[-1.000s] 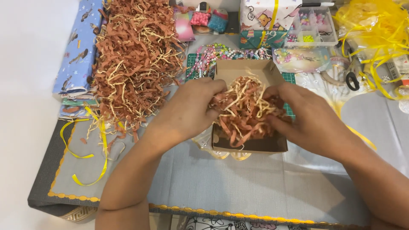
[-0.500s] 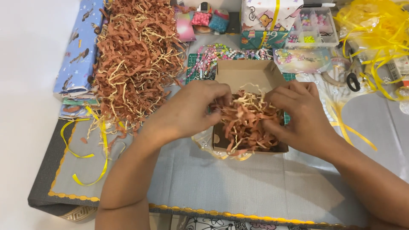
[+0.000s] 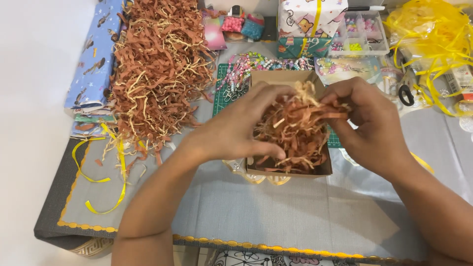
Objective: Packing a small cardboard box with shredded paper and a keychain
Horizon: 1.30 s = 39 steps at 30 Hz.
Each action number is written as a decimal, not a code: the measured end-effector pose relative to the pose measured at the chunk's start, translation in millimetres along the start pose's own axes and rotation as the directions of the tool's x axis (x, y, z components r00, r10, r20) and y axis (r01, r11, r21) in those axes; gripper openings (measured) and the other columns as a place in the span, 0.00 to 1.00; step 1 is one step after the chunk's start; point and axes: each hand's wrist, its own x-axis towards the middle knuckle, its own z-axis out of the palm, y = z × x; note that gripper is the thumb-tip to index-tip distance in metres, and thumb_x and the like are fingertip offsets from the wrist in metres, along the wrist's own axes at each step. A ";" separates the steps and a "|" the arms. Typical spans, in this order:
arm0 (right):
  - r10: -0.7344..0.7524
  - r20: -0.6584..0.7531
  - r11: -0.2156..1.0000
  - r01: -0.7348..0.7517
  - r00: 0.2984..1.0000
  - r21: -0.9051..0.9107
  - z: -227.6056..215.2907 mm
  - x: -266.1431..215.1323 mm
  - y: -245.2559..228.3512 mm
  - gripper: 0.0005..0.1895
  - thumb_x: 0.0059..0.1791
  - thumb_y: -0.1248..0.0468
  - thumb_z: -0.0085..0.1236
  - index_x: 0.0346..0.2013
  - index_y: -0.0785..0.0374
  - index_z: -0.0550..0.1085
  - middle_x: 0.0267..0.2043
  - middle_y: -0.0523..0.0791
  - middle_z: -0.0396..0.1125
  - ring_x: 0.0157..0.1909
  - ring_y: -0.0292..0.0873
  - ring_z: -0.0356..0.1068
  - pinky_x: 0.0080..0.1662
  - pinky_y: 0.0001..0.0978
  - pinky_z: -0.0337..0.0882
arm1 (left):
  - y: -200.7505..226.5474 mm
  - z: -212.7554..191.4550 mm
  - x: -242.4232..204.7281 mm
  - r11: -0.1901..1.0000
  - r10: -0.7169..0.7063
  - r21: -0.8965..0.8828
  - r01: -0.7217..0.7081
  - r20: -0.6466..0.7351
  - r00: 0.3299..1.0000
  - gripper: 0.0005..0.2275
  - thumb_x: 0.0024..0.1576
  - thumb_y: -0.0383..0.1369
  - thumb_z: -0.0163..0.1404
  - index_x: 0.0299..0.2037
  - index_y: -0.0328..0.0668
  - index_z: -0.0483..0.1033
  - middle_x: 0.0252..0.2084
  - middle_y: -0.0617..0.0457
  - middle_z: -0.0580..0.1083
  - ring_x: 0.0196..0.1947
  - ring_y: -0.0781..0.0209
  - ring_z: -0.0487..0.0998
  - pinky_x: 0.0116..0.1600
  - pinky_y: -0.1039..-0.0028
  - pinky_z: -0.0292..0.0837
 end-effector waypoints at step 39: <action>-0.061 0.340 0.997 0.075 0.938 -0.029 7.9 -1.5 10.5 0.09 0.58 0.69 0.65 0.52 0.58 0.77 0.52 0.43 0.76 0.47 0.44 0.82 0.53 0.37 0.81 | -5.2 -8.0 -7.9 1.000 -0.003 -0.029 0.006 0.098 0.995 0.39 0.52 0.30 0.74 0.74 0.45 0.66 0.61 0.48 0.66 0.51 0.56 0.82 0.57 0.67 0.81</action>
